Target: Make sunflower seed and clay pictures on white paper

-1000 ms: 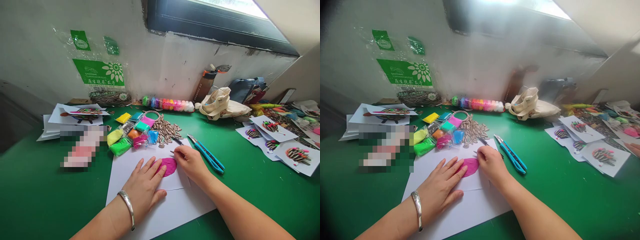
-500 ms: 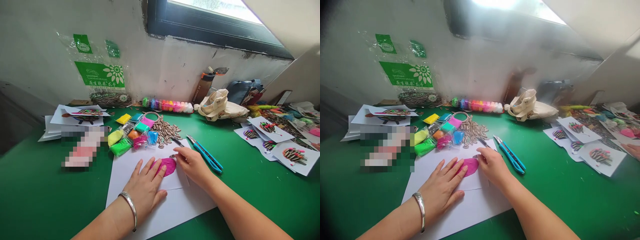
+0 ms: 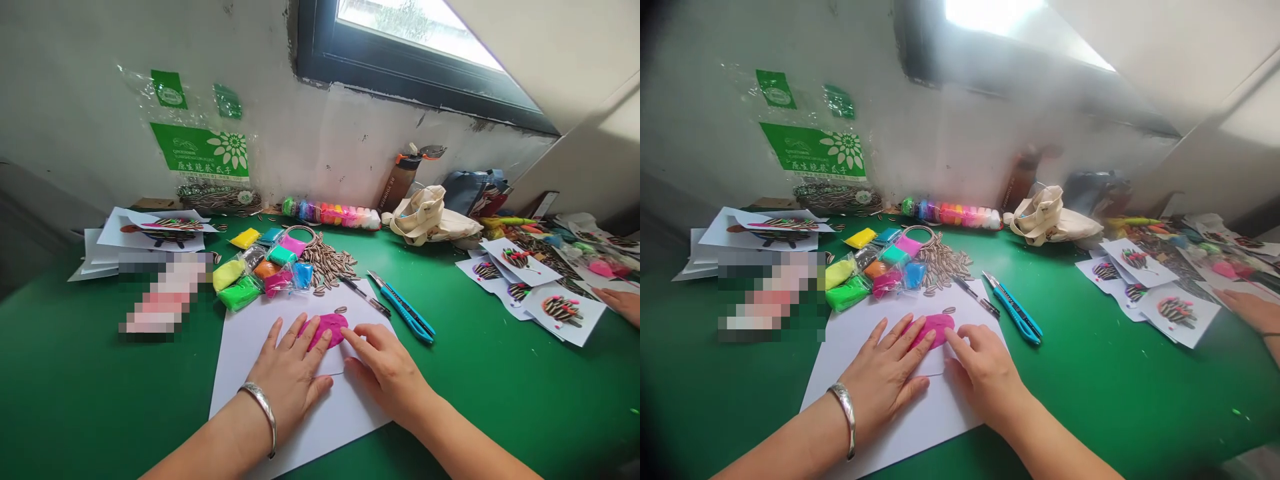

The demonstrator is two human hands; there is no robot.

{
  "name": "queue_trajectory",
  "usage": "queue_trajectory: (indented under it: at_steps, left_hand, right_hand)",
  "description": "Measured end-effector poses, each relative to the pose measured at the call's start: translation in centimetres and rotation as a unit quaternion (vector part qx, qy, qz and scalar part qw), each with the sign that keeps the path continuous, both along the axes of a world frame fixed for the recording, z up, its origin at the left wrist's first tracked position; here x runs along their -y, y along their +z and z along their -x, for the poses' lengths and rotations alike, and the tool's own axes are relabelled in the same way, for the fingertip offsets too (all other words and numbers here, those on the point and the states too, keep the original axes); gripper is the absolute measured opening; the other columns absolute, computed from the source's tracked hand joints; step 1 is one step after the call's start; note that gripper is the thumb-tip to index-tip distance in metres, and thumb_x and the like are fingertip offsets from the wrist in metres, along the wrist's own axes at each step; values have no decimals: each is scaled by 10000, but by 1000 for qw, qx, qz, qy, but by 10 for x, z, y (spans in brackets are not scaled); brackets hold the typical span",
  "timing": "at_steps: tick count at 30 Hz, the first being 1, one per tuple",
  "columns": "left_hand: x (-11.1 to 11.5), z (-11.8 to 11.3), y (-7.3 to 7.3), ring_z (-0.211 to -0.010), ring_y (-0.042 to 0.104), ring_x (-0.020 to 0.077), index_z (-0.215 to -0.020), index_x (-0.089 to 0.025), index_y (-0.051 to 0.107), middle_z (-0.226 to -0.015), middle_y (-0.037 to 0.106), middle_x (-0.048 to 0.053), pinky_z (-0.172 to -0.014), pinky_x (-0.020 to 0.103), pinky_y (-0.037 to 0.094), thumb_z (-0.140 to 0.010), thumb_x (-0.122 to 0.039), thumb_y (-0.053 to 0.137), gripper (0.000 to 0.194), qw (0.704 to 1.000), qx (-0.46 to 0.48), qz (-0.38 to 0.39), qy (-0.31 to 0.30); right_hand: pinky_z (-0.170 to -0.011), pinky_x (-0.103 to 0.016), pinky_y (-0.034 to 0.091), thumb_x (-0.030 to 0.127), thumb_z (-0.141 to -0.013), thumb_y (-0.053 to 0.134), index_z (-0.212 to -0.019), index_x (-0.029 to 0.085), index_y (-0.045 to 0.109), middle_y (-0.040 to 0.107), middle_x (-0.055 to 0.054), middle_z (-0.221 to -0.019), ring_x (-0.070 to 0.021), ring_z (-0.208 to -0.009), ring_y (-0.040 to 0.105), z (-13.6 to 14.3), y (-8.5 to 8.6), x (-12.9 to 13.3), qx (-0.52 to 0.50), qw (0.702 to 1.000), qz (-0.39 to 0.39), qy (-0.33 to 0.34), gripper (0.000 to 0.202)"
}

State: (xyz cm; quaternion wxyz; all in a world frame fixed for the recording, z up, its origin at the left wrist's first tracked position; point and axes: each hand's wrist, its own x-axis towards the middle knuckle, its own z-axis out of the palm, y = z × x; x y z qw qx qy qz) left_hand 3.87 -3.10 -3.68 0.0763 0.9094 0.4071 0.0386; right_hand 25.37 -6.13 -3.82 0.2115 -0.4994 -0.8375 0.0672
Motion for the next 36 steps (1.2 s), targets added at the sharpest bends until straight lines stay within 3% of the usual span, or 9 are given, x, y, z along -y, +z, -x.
queue_trajectory:
  at_steps: [5, 12, 17, 20, 23, 26, 30, 36]
  left_hand:
    - [0, -2, 6, -1374, 246, 345, -1415, -269, 355, -1489, 318, 97, -1062, 637, 161, -898, -460, 448, 558, 1000, -12, 21, 3]
    - [0, 7, -3, -1372, 267, 308, -1461, -215, 228, -1491, 325, 87, -1089, 589, 209, -891, -460, 464, 663, 998, 60, -4, 3]
    - [-7, 13, 5, -1324, 356, 331, -1397, -126, 371, -1447, 388, 159, -1062, 558, 321, -841, -572, 507, 726, 996, 94, -2, 0]
    - [-17, 19, 11, -1269, 435, 327, -1314, -67, 485, -1355, 498, 192, -1024, 516, 402, -904, -489, 444, 590, 994, 107, -25, 30]
    - [-26, 25, 12, -1233, 473, 321, -1235, -110, 574, -1287, 572, 150, -1008, 526, 418, -932, -290, 403, 392, 993, 98, -45, 46]
    - [-28, 27, 10, -1218, 483, 319, -1182, -159, 618, -1258, 598, 111, -997, 530, 427, -912, -176, 381, 360, 994, 83, -49, 49]
    - [-25, 25, 10, -1228, 463, 328, -1183, -178, 616, -1258, 596, 100, -1007, 549, 404, -900, -171, 399, 356, 996, 66, -44, 52]
    - [-22, 22, 17, -1243, 443, 352, -1212, -164, 591, -1286, 574, 124, -1018, 580, 371, -863, -288, 532, 375, 998, 39, -8, 58]
  right_hand:
    - [-772, -383, 489, 216, -907, 488, -1287, 169, 511, 566, -128, -1065, -227, -927, 531, 0, 1, -6, -22, 1000, -17, -7, 384]
    - [-783, -388, 462, 183, -889, 508, -1156, 134, 584, 605, -105, -962, -211, -863, 521, 18, 17, -31, -56, 994, -74, 49, 282]
    - [-833, -400, 455, 185, -889, 505, -1173, 126, 576, 605, -118, -1024, -225, -934, 513, 27, 15, -32, -63, 994, -53, 71, 298]
    - [-896, -426, 436, 235, -881, 527, -1212, 129, 559, 591, -130, -1111, -249, -1028, 496, 22, 14, -27, -44, 996, -41, 63, 349]
    - [-998, -504, 364, 408, -846, 566, -1284, 136, 517, 519, -151, -1282, -311, -1189, 415, 19, 16, -24, 14, 997, -20, 76, 518]
    - [-1066, -590, 239, 556, -842, 505, -1393, 125, 398, 364, -161, -1449, -362, -1322, 275, 20, 16, -23, 93, 991, -1, 98, 708]
    - [-1075, -627, 171, 608, -873, 401, -1454, 106, 275, 242, -167, -1510, -379, -1383, 151, 24, 9, -24, 142, 987, -3, 75, 778]
    - [-1077, -631, 146, 628, -888, 342, -1466, 144, 252, 208, -156, -1520, -383, -1392, 129, 28, 3, -26, 160, 986, 17, 50, 759]
